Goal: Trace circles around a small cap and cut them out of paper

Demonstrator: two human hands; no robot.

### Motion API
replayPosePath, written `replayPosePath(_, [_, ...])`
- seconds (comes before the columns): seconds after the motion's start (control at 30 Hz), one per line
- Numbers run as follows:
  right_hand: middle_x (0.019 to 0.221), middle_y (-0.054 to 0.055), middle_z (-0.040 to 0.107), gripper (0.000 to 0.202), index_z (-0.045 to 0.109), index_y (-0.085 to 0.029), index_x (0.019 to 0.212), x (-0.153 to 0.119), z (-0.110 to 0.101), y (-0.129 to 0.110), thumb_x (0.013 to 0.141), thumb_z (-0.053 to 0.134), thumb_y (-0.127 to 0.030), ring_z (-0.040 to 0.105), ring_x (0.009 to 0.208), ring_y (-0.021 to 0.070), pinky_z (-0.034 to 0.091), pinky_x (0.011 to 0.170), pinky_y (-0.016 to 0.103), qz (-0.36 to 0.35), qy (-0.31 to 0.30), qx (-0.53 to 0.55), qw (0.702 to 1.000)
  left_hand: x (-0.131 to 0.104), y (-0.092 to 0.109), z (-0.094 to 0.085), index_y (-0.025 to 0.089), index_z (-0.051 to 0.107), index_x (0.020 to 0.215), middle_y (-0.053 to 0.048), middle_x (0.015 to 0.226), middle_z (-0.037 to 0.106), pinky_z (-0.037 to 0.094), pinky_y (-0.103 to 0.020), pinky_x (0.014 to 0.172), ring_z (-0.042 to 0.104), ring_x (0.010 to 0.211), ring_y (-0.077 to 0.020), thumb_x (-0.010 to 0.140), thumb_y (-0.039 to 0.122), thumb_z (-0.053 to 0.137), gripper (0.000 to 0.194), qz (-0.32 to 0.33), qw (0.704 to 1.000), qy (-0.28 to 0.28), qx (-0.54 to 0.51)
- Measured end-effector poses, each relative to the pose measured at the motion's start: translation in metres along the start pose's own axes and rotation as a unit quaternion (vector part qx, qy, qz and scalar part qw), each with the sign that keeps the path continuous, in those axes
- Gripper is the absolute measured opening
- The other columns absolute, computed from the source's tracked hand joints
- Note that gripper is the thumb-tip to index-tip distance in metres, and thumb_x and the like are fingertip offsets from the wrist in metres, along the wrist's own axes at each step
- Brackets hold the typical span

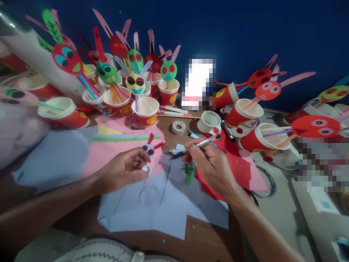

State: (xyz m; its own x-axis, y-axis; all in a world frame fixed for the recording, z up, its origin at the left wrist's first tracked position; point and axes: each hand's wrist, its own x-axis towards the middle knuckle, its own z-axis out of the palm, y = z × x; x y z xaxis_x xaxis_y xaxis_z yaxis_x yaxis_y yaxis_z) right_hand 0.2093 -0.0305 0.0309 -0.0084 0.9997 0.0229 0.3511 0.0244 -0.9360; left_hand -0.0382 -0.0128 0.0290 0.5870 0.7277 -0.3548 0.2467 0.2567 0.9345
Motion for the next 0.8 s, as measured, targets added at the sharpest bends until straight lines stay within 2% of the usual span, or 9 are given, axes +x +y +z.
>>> replayPosePath(0.1, [0.066, -0.001, 0.066, 0.019, 0.059, -0.022, 0.088, 0.007, 0.016, -0.003, 0.091, 0.048, -0.037, 0.064, 0.062, 0.015, 0.049, 0.056, 0.025, -0.022, -0.051, -0.006, 0.998, -0.002, 0.003, -0.001, 0.016, 0.051, 0.091, 0.009, 0.057, 0.037, 0.033, -0.018, 0.051, 0.039, 0.052, -0.0058, 0.079, 0.031, 0.061, 0.021, 0.0, 1.0, -0.017, 0.009])
replayPosePath(0.2, [0.064, -0.001, 0.065, 0.023, 0.06, -0.02, 0.085, 0.016, 0.028, -0.005, 0.092, 0.045, -0.036, 0.062, 0.06, 0.0137, 0.046, 0.055, 0.025, -0.051, -0.088, -0.066, 0.993, -0.003, 0.002, -0.001, 0.016, 0.053, 0.091, 0.01, 0.052, 0.034, 0.029, -0.016, 0.046, 0.034, 0.047, -0.0048, 0.08, 0.033, 0.061, 0.022, 0.002, 1.0, -0.008, 0.017])
replayPosePath(0.27, [0.064, 0.0, 0.064, 0.025, 0.059, -0.018, 0.082, 0.023, 0.034, -0.006, 0.092, 0.044, -0.035, 0.061, 0.061, 0.0138, 0.045, 0.058, 0.026, -0.06, -0.116, -0.093, 0.987, -0.003, 0.002, 0.001, 0.016, 0.054, 0.09, 0.009, 0.053, 0.039, 0.028, -0.015, 0.045, 0.035, 0.047, -0.0044, 0.08, 0.034, 0.061, 0.022, -0.002, 1.0, 0.005, 0.028])
replayPosePath(0.37, [0.064, 0.0, 0.062, 0.027, 0.055, -0.017, 0.078, 0.033, 0.041, -0.006, 0.093, 0.042, -0.035, 0.059, 0.06, 0.0124, 0.045, 0.059, 0.025, -0.083, -0.162, -0.069, 0.981, -0.003, 0.005, 0.004, 0.015, 0.055, 0.086, 0.006, 0.057, 0.048, 0.03, -0.014, 0.043, 0.04, 0.048, -0.0042, 0.079, 0.033, 0.062, 0.02, 0.002, 0.999, 0.018, 0.038])
replayPosePath(0.5, [0.062, -0.001, 0.058, 0.027, 0.054, -0.017, 0.075, 0.045, 0.049, -0.006, 0.093, 0.042, -0.034, 0.056, 0.057, 0.0111, 0.042, 0.057, 0.024, -0.108, -0.207, -0.079, 0.969, -0.002, 0.008, 0.005, 0.014, 0.056, 0.084, 0.003, 0.062, 0.057, 0.035, -0.014, 0.045, 0.05, 0.051, -0.0046, 0.079, 0.028, 0.062, 0.016, 0.015, 0.999, 0.011, 0.035])
replayPosePath(0.67, [0.065, -0.002, 0.055, 0.028, 0.053, -0.016, 0.077, 0.056, 0.056, -0.011, 0.094, 0.038, -0.033, 0.052, 0.059, 0.0105, 0.039, 0.057, 0.024, -0.142, -0.274, -0.143, 0.94, 0.0, 0.007, 0.005, 0.013, 0.057, 0.081, 0.001, 0.069, 0.061, 0.043, -0.014, 0.049, 0.056, 0.058, -0.0055, 0.075, 0.02, 0.066, 0.013, 0.046, 0.998, 0.023, 0.022])
replayPosePath(0.8, [0.065, -0.001, 0.056, 0.034, 0.054, -0.017, 0.075, 0.066, 0.061, -0.015, 0.094, 0.036, -0.039, 0.05, 0.058, 0.0111, 0.038, 0.057, 0.025, -0.163, -0.331, -0.171, 0.913, 0.0, 0.004, 0.003, 0.013, 0.056, 0.081, 0.004, 0.06, 0.057, 0.039, -0.012, 0.04, 0.05, 0.048, -0.0035, 0.076, 0.02, 0.066, 0.013, 0.051, 0.999, 0.007, 0.008])
